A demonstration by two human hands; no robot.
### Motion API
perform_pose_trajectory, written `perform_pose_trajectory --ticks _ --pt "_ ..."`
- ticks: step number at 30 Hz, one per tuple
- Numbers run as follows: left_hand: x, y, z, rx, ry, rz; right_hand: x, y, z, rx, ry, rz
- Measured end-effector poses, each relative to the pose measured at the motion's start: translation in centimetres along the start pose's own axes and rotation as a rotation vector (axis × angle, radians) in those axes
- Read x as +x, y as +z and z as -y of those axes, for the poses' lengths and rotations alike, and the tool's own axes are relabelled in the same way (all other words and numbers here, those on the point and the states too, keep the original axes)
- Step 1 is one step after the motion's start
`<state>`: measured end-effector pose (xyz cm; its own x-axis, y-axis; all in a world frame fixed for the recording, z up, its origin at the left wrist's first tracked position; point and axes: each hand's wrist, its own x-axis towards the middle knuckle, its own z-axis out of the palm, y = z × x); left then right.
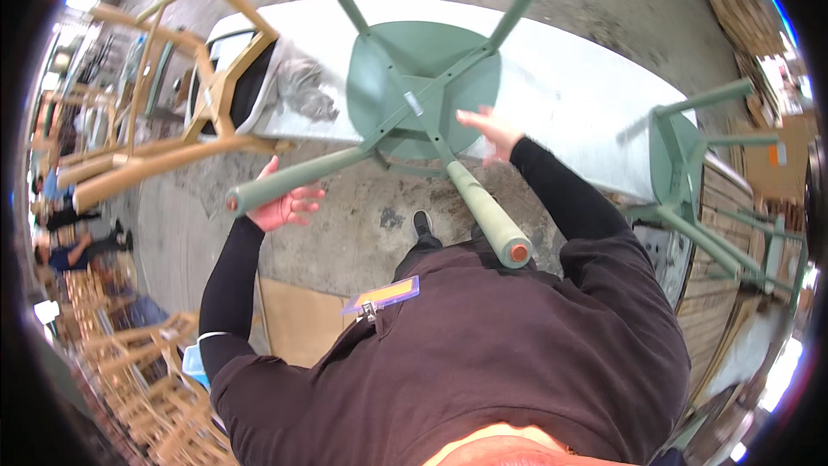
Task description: The person wipes the underside and legs of several green chairs with a cloth in a workshop. They lift and reposition chairs to access different areas, then place them back down. The person also picks up and moves paper pieces on the floor.
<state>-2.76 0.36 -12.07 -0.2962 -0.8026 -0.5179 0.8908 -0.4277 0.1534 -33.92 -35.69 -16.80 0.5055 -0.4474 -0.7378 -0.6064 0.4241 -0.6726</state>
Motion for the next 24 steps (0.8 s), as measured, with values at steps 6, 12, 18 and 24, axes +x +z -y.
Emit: perform_pose_trajectory --ticks 6,12,18,24 --pt "3.0 2.7 -4.1 0.421 -0.251 -0.236 -1.6 3.1 -8.6 0.738 0.457 0.384" --pt "1.9 4.4 -0.5 0.185 -0.132 -0.350 -1.2 2.3 -9.1 0.597 0.326 0.378" --pt "7.6 14.0 12.1 0.199 -0.026 -0.399 -7.4 -11.3 -12.5 0.517 0.346 0.392" --pt "18.2 22.6 22.6 0.223 -0.003 -0.358 -12.3 -26.6 -20.6 0.676 0.436 0.313"
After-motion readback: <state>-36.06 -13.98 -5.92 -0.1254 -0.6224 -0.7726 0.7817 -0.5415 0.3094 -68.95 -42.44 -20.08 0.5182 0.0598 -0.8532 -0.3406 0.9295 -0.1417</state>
